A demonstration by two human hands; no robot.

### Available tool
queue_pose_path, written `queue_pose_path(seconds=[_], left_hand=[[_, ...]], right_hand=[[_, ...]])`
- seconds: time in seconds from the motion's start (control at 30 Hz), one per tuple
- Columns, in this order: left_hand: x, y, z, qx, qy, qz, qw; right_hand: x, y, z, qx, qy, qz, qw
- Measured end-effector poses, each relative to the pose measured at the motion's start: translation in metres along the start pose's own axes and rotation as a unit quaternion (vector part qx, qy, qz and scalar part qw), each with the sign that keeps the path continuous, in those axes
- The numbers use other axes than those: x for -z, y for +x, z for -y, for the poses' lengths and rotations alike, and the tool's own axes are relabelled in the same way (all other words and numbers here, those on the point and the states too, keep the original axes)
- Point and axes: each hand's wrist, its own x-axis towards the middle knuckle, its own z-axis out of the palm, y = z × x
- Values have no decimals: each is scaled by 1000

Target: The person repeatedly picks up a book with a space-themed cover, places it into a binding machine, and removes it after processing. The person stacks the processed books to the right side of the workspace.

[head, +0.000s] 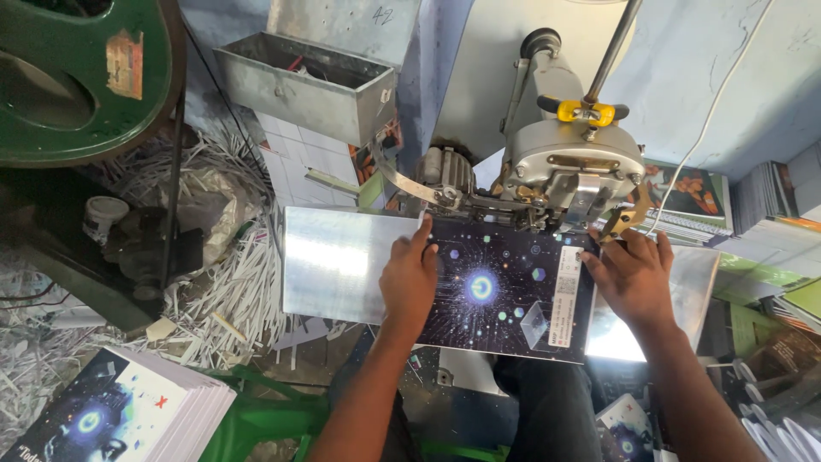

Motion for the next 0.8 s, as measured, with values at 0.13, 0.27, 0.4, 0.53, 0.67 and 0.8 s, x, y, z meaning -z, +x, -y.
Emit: queue_pose_path(seconds=[0.13,0.27,0.4,0.53,0.67,0.8], left_hand=[[-7,-3,-8,1,21,17,1000],[-11,-7,-20,10,-1,34,999],[-15,-8,-31,15,-2,55,998],[-15,-7,-35,26,-2,68,997],[-14,-6,-35,33,6,80,996],[-14,-7,-34,27,-7,78,997]], right_hand=[[0,-4,-16,2,-1,-16,1000],[6,-7,-26,-5,7,-17,1000],[15,-10,-31,-12,36,-21,999],[16,-10,-31,-14,22,-21,999],[16,-9,-31,-17,28,-18,999],[16,-10,-32,-24,33,-10,999]])
